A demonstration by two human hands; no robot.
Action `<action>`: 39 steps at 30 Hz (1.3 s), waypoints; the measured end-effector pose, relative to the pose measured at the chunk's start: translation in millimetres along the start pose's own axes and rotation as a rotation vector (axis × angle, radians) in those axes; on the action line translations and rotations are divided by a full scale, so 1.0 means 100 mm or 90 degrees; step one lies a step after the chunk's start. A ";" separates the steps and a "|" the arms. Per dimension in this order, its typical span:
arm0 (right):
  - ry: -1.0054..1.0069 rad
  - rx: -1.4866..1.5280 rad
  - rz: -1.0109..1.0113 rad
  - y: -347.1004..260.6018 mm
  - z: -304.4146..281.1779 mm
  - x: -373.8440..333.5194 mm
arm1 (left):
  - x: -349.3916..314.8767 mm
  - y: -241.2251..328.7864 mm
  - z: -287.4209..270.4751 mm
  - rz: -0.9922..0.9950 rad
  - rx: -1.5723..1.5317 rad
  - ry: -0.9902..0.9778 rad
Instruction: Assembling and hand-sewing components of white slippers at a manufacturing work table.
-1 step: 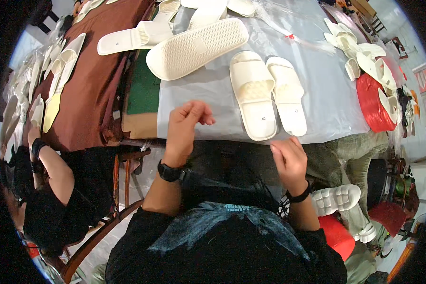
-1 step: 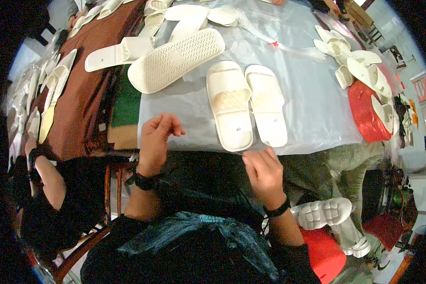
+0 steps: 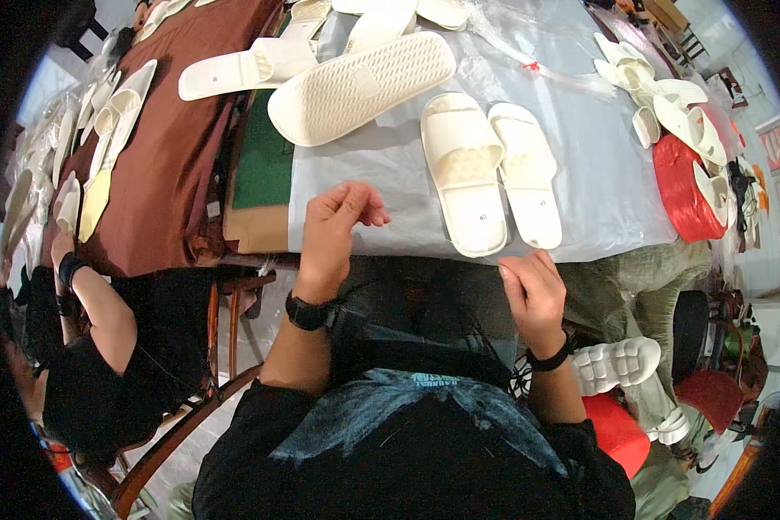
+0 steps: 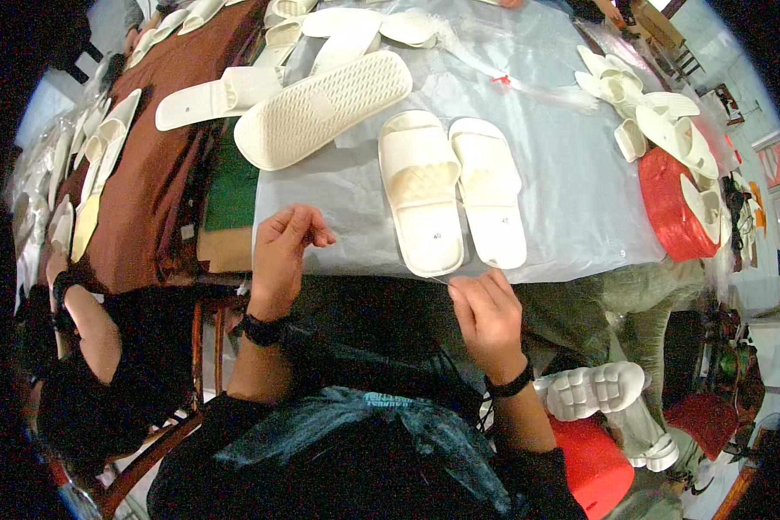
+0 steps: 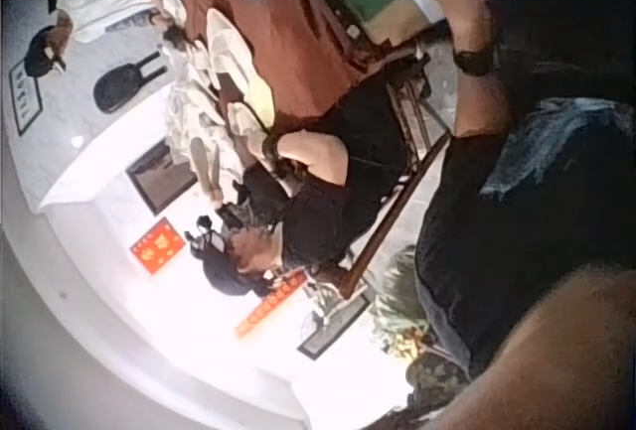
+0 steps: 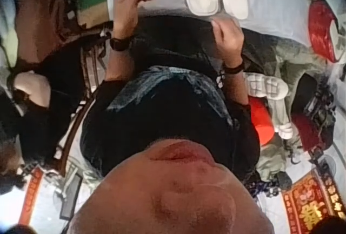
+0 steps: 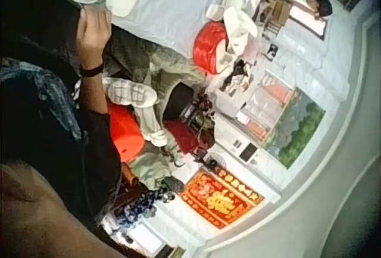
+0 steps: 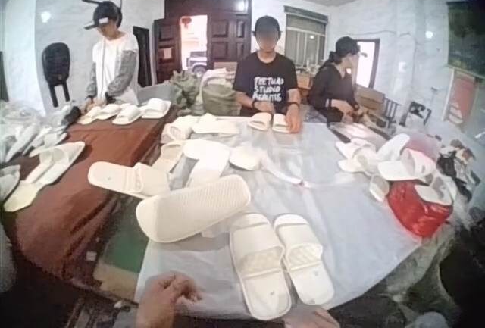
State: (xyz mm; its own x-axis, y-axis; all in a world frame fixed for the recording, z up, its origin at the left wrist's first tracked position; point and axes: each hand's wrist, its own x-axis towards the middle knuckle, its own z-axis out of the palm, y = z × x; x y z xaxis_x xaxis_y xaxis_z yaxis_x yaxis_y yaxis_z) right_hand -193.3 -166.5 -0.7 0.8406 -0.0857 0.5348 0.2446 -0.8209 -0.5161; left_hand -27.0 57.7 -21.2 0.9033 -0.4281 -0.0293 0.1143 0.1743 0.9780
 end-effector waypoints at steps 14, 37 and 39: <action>-0.031 0.017 -0.104 -0.10 -0.17 0.01 | 0.21 0.10 0.48 0.014 0.311 -0.092; 0.047 -0.036 -0.092 0.12 -0.39 0.03 | 0.14 -0.09 0.31 0.091 0.336 -0.031; 0.051 -0.024 -0.082 0.15 -0.33 0.01 | 0.13 -0.09 0.30 0.080 0.336 -0.046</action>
State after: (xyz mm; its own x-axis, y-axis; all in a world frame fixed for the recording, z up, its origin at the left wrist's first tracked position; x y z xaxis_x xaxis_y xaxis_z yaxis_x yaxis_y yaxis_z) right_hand -205.2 -197.4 14.1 0.7617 -0.0216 0.6476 0.3286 -0.8485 -0.4148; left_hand -28.4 24.3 -23.8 0.8637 -0.4959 0.0901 -0.2322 -0.2329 0.9444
